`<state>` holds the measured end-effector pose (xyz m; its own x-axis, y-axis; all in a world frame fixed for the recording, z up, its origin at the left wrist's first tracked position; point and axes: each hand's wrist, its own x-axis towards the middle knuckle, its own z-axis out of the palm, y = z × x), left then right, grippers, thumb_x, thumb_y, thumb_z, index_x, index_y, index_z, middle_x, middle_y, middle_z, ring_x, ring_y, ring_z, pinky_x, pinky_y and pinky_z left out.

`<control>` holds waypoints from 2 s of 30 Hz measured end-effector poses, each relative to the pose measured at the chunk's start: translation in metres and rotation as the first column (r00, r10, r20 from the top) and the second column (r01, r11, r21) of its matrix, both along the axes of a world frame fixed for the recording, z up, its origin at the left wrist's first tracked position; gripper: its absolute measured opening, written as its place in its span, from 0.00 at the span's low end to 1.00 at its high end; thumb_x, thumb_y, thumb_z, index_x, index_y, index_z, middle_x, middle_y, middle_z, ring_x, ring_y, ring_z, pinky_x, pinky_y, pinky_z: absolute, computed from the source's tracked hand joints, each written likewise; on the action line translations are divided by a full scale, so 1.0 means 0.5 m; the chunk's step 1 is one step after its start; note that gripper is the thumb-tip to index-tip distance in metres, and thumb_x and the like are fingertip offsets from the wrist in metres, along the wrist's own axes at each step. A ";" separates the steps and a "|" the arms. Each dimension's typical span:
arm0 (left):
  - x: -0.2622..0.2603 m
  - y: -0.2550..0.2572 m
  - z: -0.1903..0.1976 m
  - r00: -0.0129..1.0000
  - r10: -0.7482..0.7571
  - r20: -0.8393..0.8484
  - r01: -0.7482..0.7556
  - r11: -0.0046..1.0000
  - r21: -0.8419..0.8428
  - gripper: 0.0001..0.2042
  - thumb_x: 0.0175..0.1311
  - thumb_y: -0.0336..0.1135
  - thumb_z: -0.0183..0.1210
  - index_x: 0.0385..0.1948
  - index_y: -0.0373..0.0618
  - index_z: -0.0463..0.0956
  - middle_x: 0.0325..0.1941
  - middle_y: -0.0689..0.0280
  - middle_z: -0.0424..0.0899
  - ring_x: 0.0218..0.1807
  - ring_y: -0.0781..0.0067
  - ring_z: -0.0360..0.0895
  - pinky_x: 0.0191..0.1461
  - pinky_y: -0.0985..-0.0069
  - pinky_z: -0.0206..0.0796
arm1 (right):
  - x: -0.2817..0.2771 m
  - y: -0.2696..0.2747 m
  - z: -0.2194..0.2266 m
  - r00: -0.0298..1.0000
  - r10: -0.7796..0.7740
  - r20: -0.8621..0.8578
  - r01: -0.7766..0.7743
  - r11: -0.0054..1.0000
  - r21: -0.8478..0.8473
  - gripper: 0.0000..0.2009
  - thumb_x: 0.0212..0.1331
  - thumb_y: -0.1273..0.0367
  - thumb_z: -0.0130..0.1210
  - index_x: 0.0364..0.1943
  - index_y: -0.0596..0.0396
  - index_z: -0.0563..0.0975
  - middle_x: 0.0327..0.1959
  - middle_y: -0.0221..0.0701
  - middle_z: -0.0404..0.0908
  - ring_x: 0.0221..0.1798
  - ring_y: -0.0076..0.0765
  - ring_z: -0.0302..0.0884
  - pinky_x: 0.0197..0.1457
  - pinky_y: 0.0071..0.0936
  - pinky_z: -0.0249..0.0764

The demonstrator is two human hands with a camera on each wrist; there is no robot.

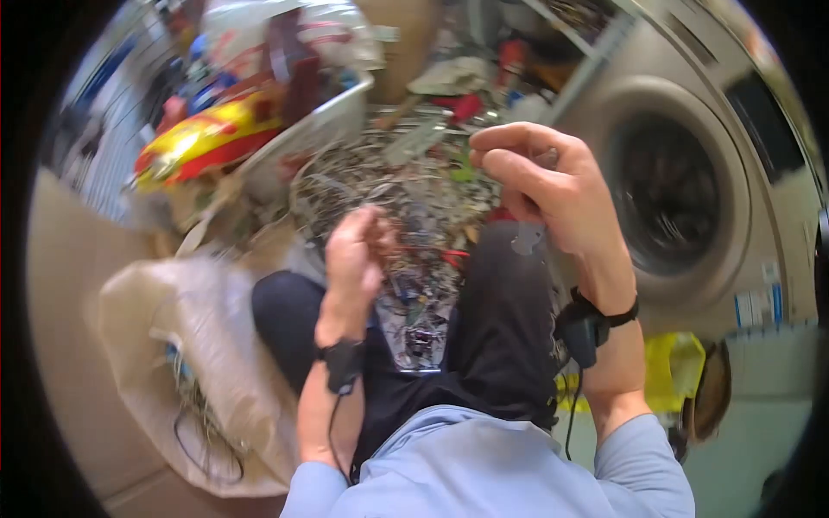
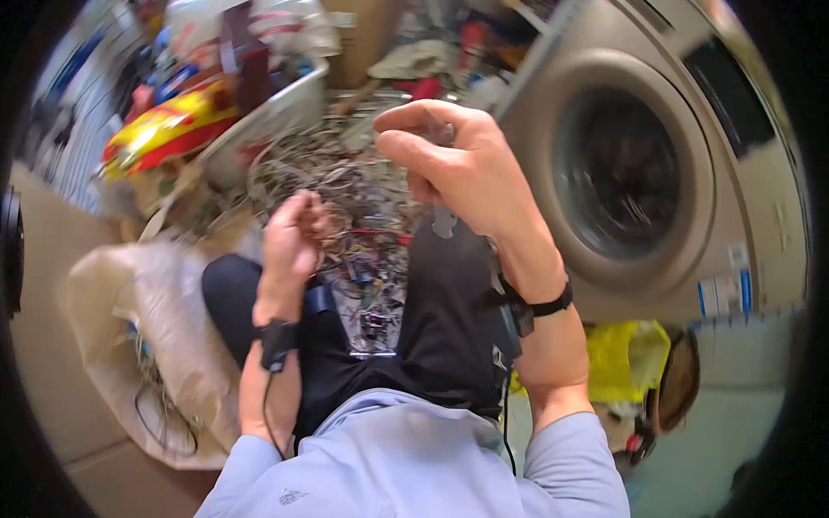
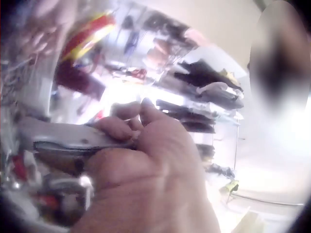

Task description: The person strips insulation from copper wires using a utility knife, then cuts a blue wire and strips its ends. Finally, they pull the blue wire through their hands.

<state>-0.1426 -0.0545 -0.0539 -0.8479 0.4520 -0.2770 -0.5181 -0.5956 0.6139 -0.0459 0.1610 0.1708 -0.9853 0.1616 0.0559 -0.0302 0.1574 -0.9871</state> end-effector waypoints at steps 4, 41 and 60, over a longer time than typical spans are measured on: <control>0.027 0.102 0.154 0.981 -0.164 -0.103 0.174 0.980 0.094 0.14 0.79 0.41 0.53 0.45 0.39 0.80 0.38 0.65 0.83 0.40 0.71 0.78 0.46 0.72 0.70 | 0.044 0.081 -0.065 0.999 -0.003 0.054 -0.006 0.986 0.167 0.29 0.58 0.63 0.71 0.59 0.69 0.77 0.51 0.42 0.86 0.30 0.29 0.85 0.34 0.26 0.80; -0.025 0.345 0.154 0.769 -0.536 -0.348 0.142 0.674 -0.725 0.19 0.72 0.30 0.60 0.61 0.34 0.75 0.48 0.60 0.87 0.41 0.77 0.83 0.43 0.80 0.74 | 0.129 0.483 -0.694 0.726 -0.674 0.135 0.488 0.644 0.590 0.11 0.62 0.66 0.59 0.39 0.59 0.85 0.35 0.51 0.86 0.41 0.63 0.85 0.47 0.49 0.79; -0.101 0.255 0.056 0.560 -0.781 -0.276 -0.142 0.238 -0.961 0.13 0.62 0.23 0.65 0.48 0.34 0.82 0.36 0.56 0.88 0.35 0.67 0.86 0.42 0.74 0.76 | 0.049 0.541 -1.208 0.700 -0.491 0.519 -0.067 0.679 0.731 0.23 0.60 0.67 0.59 0.60 0.58 0.76 0.38 0.57 0.84 0.44 0.69 0.82 0.49 0.59 0.77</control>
